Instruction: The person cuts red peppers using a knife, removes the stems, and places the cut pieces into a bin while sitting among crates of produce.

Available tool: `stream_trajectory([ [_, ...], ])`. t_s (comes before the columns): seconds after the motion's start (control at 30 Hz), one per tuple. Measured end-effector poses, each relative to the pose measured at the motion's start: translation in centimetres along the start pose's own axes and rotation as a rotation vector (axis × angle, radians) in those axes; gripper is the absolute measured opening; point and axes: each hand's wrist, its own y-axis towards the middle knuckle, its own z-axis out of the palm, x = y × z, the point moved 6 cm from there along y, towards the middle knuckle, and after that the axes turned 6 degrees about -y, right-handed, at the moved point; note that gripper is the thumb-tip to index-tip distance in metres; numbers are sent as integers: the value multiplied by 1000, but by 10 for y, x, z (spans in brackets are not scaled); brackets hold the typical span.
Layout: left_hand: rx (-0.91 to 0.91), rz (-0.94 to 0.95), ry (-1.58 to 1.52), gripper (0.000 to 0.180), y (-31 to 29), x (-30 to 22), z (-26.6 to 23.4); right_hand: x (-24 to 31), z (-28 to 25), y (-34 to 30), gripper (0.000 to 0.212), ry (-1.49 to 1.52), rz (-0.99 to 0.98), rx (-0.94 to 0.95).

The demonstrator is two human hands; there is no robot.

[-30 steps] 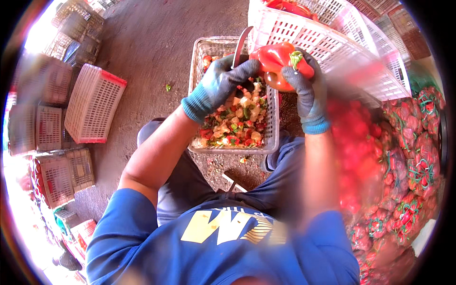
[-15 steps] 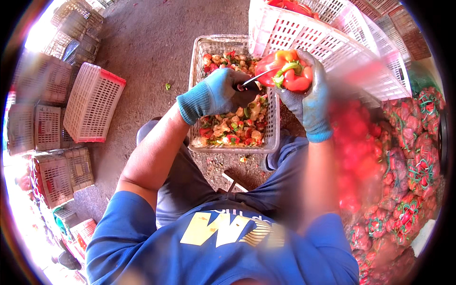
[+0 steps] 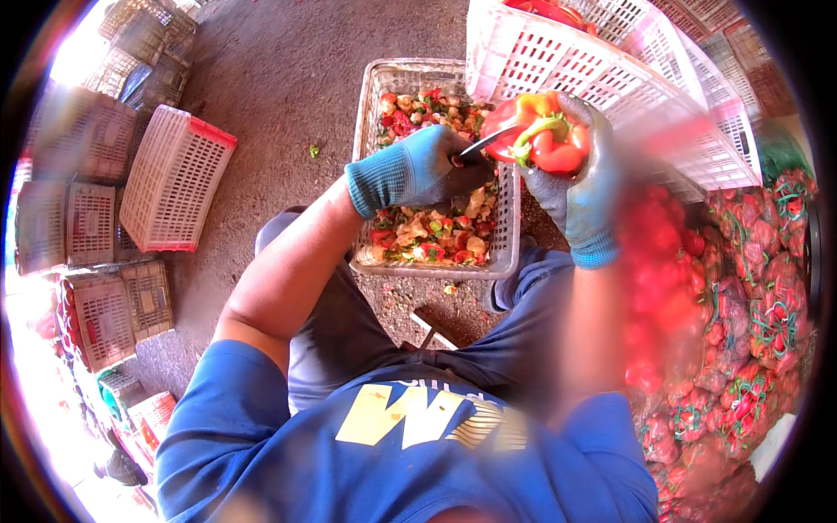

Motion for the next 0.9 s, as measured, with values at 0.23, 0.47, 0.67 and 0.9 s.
stream_trajectory([
  [0.23, 35, -18, -64, 27, 24, 18, 16, -19, 4, -7, 62, 398, 238, -54],
  [0.47, 9, 63, -41, 31, 30, 0, 20, -43, 11, -16, 54, 555, 451, -109],
  [0.67, -68, 166, -46, 28, 46, 7, 24, -55, 33, -15, 52, 908, 601, -147],
  [0.9, -35, 12, -151, 26, 40, 2, 28, -50, 50, -24, 63, 1214, 934, 30],
])
